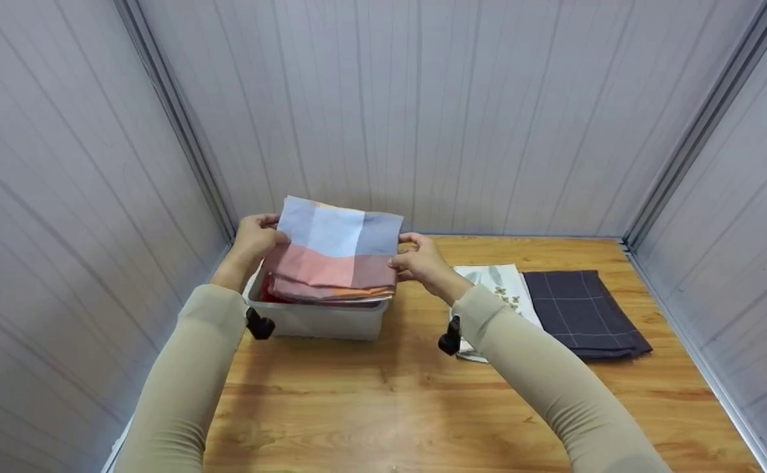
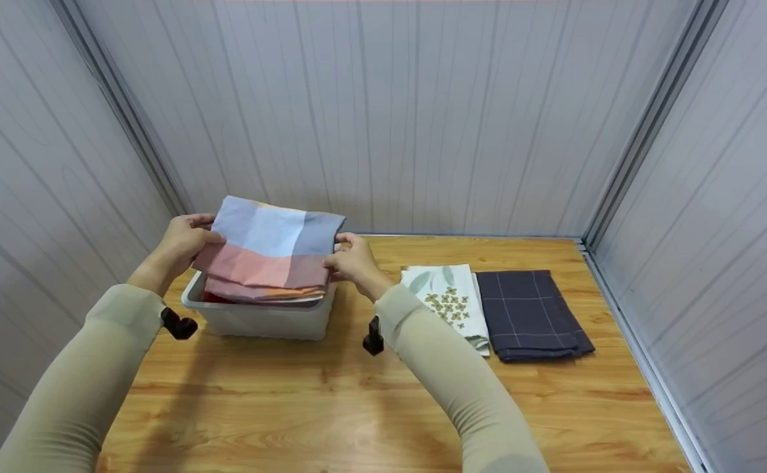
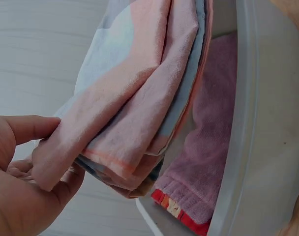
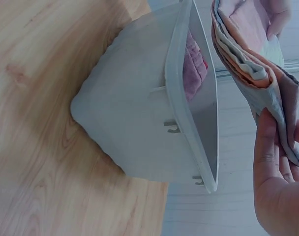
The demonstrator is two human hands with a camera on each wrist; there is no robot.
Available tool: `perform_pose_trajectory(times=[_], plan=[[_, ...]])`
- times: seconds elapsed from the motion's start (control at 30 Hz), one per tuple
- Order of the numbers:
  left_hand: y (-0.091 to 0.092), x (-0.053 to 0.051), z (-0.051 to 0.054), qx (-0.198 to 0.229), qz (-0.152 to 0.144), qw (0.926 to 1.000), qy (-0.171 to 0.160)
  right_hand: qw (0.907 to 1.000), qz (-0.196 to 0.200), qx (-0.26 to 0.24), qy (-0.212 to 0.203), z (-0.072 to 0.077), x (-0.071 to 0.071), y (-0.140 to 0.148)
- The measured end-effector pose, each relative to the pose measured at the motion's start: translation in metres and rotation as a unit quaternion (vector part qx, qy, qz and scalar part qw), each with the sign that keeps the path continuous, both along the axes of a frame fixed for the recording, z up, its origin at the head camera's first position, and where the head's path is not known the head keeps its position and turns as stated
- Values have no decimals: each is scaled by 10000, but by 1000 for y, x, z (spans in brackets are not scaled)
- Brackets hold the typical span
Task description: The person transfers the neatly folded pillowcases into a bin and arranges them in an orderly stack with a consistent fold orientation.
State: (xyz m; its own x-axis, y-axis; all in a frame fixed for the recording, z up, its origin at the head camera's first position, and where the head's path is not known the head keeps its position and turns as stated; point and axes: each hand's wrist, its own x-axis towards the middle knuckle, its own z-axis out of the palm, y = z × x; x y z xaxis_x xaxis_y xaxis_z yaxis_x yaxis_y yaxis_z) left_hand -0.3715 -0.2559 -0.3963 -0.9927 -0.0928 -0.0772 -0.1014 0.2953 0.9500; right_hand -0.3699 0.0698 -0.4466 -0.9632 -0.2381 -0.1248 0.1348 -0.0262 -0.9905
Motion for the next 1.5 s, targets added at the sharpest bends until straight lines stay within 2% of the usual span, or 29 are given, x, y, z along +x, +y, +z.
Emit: perform_pose_trajectory(times=[0.13, 0.27, 0.6, 0.77, 0.93, 1.1, 1.33, 1.5], plan=[[-7, -4, 4, -196, 13, 9995, 252, 10000, -33, -66, 1, 1, -5, -10], [-12, -6, 2, -363, 107, 9984, 425, 9999, -38, 34, 114, -1, -8, -18], [-20, -6, -21, -735, 132, 9934, 876, 9993, -160, 164, 289, -19, -14, -28], [-24, -7, -30, -830, 145, 9932, 799, 9988, -158, 365, 291, -26, -15, -33], [-26, -10, -39, -960, 80, 9942, 470, 9971, -26, 728, 211, -30, -12, -35], [-26, -11, -46, -1109, 3, 9935, 238, 9962, 54, 859, 113, -30, -10, -35], [-28, -12, -53, -1804, -24, 9831, 318, 9927, 174, 1193, 17, -32, -8, -37], [-27, -10, -56, -1923, 41, 9808, 336, 9919, 185, 1252, -54, -33, -9, -37]])
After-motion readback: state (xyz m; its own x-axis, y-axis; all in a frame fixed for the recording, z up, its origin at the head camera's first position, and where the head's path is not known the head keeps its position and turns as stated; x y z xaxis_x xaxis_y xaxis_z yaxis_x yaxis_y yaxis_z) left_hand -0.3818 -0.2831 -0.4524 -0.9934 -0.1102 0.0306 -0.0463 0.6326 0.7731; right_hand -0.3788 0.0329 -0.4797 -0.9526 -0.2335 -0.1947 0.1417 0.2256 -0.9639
